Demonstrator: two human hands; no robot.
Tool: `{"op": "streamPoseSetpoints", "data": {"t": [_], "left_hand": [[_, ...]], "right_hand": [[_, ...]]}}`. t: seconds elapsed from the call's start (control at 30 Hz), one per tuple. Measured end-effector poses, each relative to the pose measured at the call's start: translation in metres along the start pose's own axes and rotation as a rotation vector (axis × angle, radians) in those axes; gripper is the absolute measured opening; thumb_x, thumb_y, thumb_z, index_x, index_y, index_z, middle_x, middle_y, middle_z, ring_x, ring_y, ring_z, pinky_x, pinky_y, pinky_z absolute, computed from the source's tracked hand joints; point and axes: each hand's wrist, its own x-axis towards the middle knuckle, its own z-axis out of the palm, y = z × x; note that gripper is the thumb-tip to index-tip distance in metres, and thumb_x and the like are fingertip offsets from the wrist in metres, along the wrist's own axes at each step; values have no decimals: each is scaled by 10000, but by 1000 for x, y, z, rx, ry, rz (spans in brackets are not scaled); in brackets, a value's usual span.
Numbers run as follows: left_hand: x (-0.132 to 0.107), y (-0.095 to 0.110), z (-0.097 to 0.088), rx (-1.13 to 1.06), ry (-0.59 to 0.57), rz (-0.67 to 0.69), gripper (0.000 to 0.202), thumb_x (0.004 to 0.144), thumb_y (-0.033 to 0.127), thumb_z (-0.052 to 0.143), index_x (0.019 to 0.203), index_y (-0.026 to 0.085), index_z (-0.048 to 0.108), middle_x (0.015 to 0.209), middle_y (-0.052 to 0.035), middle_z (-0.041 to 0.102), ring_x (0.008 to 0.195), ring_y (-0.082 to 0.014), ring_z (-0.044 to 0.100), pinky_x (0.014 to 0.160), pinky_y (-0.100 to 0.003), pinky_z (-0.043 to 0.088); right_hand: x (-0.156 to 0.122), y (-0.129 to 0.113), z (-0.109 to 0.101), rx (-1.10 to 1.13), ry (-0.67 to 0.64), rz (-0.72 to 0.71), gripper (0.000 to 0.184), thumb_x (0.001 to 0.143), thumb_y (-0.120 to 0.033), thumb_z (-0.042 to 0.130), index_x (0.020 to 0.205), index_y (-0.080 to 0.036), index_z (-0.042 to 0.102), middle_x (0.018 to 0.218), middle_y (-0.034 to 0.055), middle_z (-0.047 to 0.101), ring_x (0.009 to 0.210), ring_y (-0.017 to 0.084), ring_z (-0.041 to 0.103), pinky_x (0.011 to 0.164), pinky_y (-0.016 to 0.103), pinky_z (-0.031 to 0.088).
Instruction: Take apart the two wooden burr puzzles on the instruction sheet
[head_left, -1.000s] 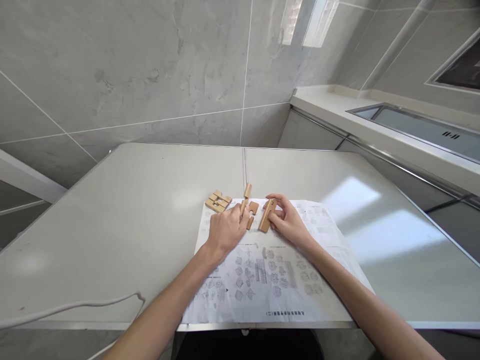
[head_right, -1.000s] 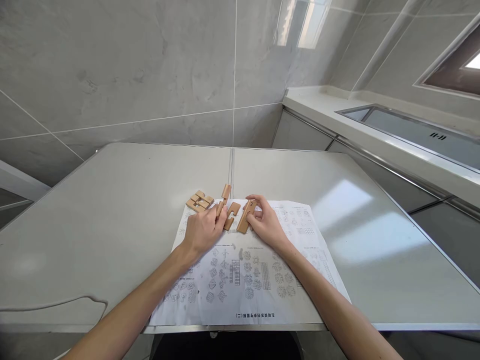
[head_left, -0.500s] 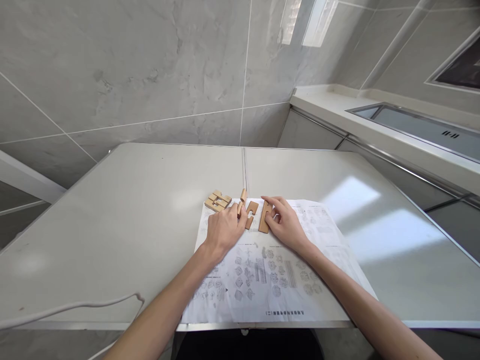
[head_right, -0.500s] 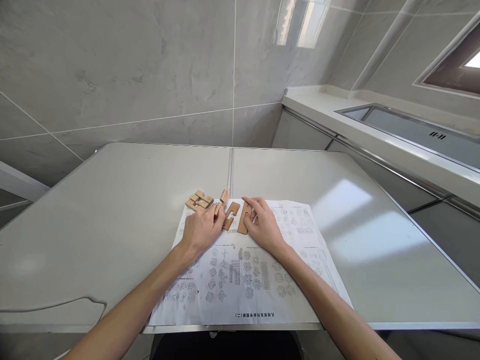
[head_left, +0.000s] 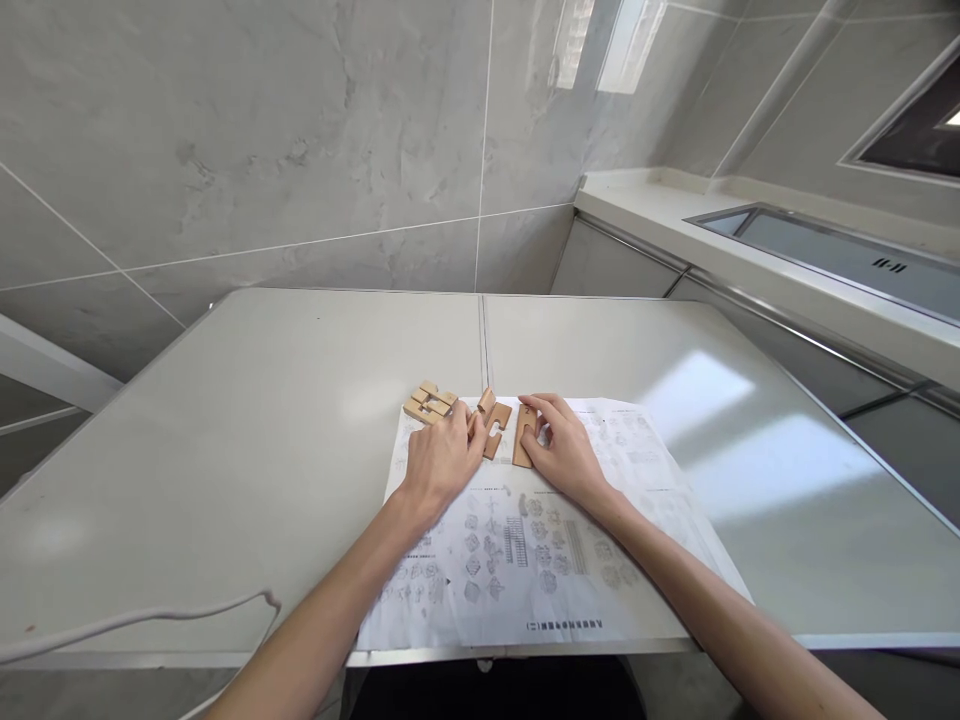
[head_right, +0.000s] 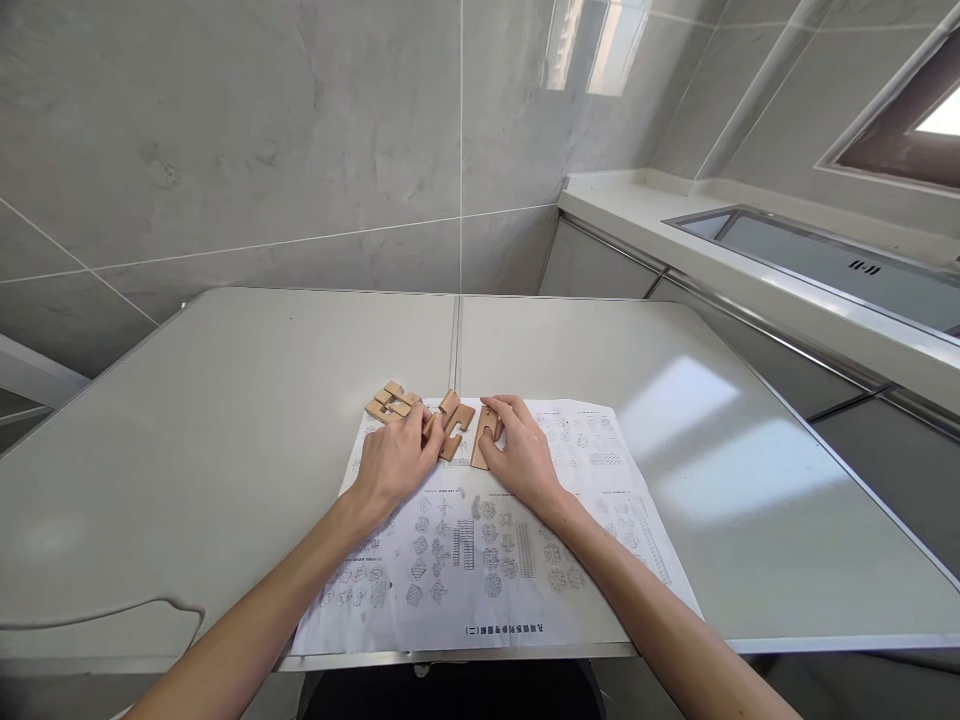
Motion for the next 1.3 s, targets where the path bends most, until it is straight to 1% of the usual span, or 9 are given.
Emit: {"op": "streamPoseSetpoints", "data": {"t": [0.1, 0.23, 0.53, 0.7, 0.83, 0.93, 1.03, 1.1, 1.3], "left_hand": [[1, -1, 1, 9, -6, 9, 319, 1075, 394, 340, 1058, 195, 589, 783, -63, 735, 661, -248, 694, 615, -310, 391], [1, -2, 3, 49, 10, 43, 389, 1080, 380, 314, 955, 189, 628, 807, -85, 738, 698, -247, 698, 633, -315, 396], [2, -6, 6, 121, 39, 124, 343, 1071, 334, 358, 925, 178, 627, 811, -79, 732, 625, -216, 664, 570, -304, 344], [1, -7, 9, -3, 174, 184, 223, 1058, 326, 420, 1012, 187, 588, 859, -62, 718, 666, -211, 659, 567, -311, 389], [0, -5, 7, -180, 314, 430, 148, 1016, 302, 518, 1078, 196, 601, 1098, -98, 694, 1022, -252, 662, 853, -375, 525], [-1, -4, 7, -220, 289, 526, 305, 960, 343, 628, 1237, 217, 605, 1340, -118, 637, 1278, -304, 570, 1085, -469, 478], [-1, -5, 10, -175, 205, 560, 451, 941, 395, 661, 1362, 251, 584, 1527, -94, 548, 1466, -344, 429, 1199, -538, 399], [-2, -5, 11, -140, 151, 581, 462, 956, 387, 639, 1402, 278, 579, 1563, -69, 529, 1505, -342, 390, 1228, -562, 370], [-6, -4, 6, -127, 98, 601, 412, 988, 299, 573, 1399, 284, 605, 1512, -59, 580, 1464, -298, 454, 1245, -549, 376]], "right_hand": [[0, -3, 1, -19, 0, 7, 390, 895, -191, 542, 1272, -229, 635, 1275, 97, 640, 821, 196, 653, 777, 374, 555], [1, -7, 1, -40, -21, -2, 315, 925, -192, 522, 1217, -226, 633, 1225, 94, 646, 712, 174, 617, 758, 373, 553], [3, -12, 0, -6, -30, -24, 249, 948, -176, 493, 1161, -228, 613, 1203, 95, 645, 713, 179, 604, 762, 369, 537], [4, -15, -1, 41, -36, -11, 240, 955, -150, 469, 1131, -233, 610, 1180, 85, 644, 749, 186, 613, 772, 365, 523], [6, -16, -2, 124, -50, -25, 251, 959, -138, 447, 1113, -238, 618, 1161, 76, 663, 761, 184, 631, 728, 345, 508], [9, -16, -6, 226, -68, 1, 256, 947, -137, 443, 1104, -238, 618, 1088, 51, 691, 748, 172, 663, 705, 326, 505], [12, -13, -10, 291, -39, 81, 242, 934, -143, 444, 1088, -232, 609, 913, 11, 696, 693, 162, 673, 686, 309, 497], [14, -11, -12, 306, -21, 128, 225, 919, -148, 455, 1063, -228, 607, 818, -10, 678, 677, 167, 674, 668, 303, 489], [16, -2, -8, 286, -33, 148, 216, 901, -166, 475, 1053, -232, 613, 712, -39, 645, 625, 174, 640, 700, 328, 498]]}}
